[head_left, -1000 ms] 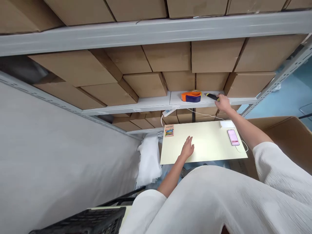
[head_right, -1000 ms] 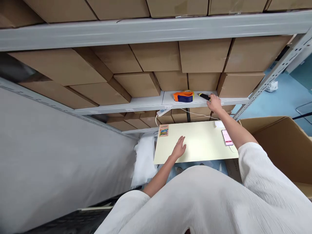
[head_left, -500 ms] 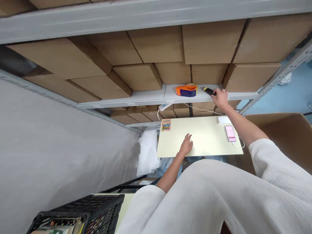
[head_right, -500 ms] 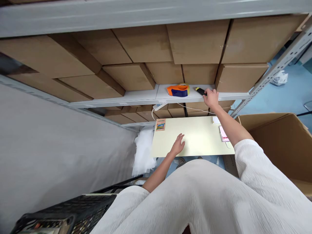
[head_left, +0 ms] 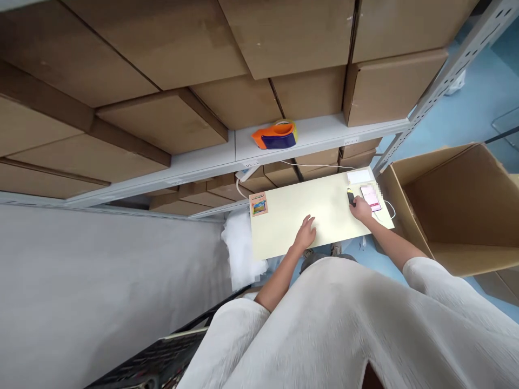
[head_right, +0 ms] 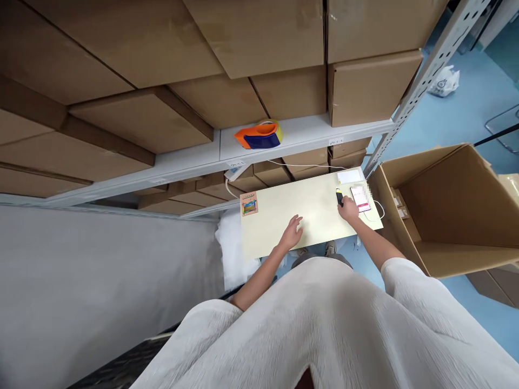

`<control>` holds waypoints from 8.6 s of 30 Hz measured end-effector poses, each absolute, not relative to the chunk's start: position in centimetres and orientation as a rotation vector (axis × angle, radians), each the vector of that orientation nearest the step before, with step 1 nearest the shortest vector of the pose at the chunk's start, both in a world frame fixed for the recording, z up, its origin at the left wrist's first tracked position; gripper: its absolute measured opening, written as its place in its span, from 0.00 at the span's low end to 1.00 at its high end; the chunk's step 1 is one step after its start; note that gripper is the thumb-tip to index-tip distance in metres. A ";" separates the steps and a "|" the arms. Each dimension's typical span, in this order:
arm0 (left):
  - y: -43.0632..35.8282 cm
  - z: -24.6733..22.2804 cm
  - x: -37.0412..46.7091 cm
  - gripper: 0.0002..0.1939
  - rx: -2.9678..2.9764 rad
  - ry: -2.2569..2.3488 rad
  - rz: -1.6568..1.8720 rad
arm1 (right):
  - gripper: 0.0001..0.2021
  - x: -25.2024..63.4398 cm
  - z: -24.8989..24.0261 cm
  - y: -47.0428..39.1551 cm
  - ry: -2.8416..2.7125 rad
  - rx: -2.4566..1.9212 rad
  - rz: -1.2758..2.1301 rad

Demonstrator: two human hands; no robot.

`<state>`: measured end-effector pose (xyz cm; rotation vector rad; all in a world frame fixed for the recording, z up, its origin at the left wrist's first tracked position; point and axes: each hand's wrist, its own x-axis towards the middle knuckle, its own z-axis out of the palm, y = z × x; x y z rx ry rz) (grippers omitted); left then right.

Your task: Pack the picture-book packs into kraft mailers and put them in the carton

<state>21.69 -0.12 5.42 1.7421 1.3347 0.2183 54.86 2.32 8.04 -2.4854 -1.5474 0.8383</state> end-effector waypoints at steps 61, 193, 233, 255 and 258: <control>0.9 4.7 13.4 0.25 1.747 1.325 0.453 | 0.19 39.4 29.5 20.1 -2.291 -1.504 -0.145; -5.6 -28.9 -20.8 0.24 0.625 2.116 0.533 | 0.21 -15.2 -27.6 21.9 -3.567 -0.891 0.508; -4.4 -20.4 -21.4 0.39 0.720 2.289 0.459 | 0.26 -17.9 -16.5 20.2 -3.548 -0.259 0.323; -5.4 4.7 -10.2 0.40 2.088 1.626 0.202 | 0.26 16.5 7.5 3.6 -2.875 -1.808 0.254; -5.0 4.8 -7.2 0.39 2.169 1.507 0.113 | 0.26 20.3 7.0 1.3 -2.773 -1.957 0.330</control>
